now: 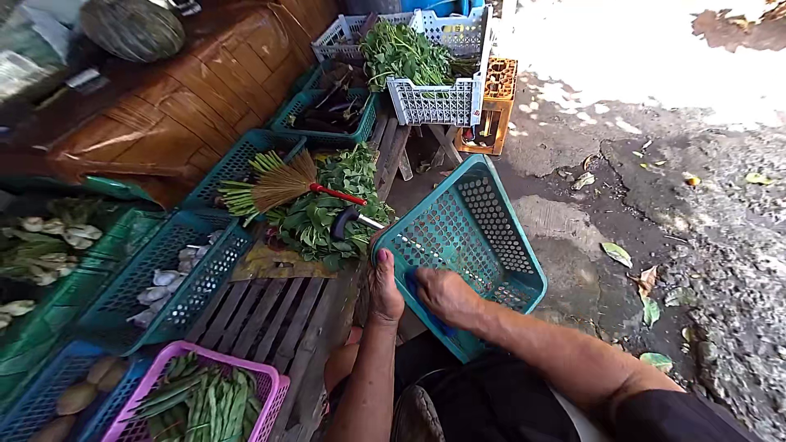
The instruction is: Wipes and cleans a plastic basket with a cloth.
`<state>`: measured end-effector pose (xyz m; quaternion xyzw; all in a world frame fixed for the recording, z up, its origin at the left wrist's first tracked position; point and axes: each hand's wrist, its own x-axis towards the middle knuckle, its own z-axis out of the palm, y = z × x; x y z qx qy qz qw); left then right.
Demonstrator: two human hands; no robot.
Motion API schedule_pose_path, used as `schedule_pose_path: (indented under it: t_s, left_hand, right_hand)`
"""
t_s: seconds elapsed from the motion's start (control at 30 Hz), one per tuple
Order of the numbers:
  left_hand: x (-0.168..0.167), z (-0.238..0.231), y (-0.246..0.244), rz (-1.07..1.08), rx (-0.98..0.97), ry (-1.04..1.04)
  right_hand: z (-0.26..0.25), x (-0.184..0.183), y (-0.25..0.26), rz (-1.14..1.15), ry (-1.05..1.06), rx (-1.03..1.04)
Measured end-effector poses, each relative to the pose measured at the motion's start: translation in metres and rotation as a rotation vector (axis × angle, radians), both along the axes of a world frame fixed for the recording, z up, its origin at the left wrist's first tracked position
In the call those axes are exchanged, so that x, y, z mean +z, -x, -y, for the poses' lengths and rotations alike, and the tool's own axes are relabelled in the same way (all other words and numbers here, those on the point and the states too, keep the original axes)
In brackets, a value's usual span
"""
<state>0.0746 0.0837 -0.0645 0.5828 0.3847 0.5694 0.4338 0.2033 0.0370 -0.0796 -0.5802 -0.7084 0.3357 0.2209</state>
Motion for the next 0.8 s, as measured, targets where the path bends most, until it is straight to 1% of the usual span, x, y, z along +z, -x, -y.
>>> schedule_pose_path:
  t_s: [0.07,0.1,0.13,0.17,0.23,0.3,0.33,0.4,0.47,0.5,0.53,0.57,0.63,0.73,0.8]
  left_hand:
    - [-0.004,-0.004,0.008,-0.023,0.053,0.042]
    - [-0.006,-0.007,0.011,-0.031,0.049,0.048]
    - [-0.007,-0.008,0.011,-0.027,0.043,0.048]
    - [-0.008,-0.008,0.01,-0.01,0.03,0.042]
    - [-0.009,-0.006,0.011,0.052,-0.017,0.048]
    - [-0.009,-0.007,0.016,0.151,-0.062,0.076]
    - [-0.01,-0.008,0.022,0.196,-0.076,0.104]
    - [-0.01,-0.009,0.03,0.231,-0.076,0.144]
    - [-0.009,-0.009,0.029,0.231,-0.063,0.149]
    - [-0.007,-0.009,0.026,0.203,-0.061,0.139]
    - [-0.006,-0.009,0.022,0.161,-0.054,0.125]
    - [-0.004,-0.008,0.016,0.114,-0.05,0.115]
    - [0.004,-0.004,0.002,0.038,-0.076,0.089]
    - [0.015,0.001,-0.012,-0.034,-0.151,0.034]
    - [0.019,0.004,-0.016,-0.056,-0.172,0.031]
  right_hand:
    - [0.024,-0.047,-0.008,0.178,0.269,0.147]
    - [0.03,-0.061,-0.012,0.224,0.368,0.197]
    - [0.032,-0.068,-0.017,0.225,0.417,0.218]
    - [0.029,-0.067,-0.022,0.194,0.426,0.215]
    - [0.014,-0.045,-0.03,0.081,0.386,0.163]
    - [-0.005,0.0,-0.044,0.014,0.269,0.093]
    - [-0.012,0.024,-0.053,0.03,0.2,0.076]
    - [-0.016,0.061,-0.074,0.14,-0.001,0.046]
    - [-0.008,0.087,-0.087,0.276,-0.203,0.02]
    - [-0.004,0.096,-0.091,0.339,-0.243,0.028]
    - [-0.001,0.1,-0.093,0.401,-0.232,0.046]
    - [0.002,0.097,-0.093,0.459,-0.185,0.07]
    - [0.005,0.07,-0.094,0.525,-0.038,0.099]
    - [0.011,-0.005,-0.113,0.593,0.153,0.112]
    - [0.028,-0.059,-0.127,0.558,0.22,0.143]
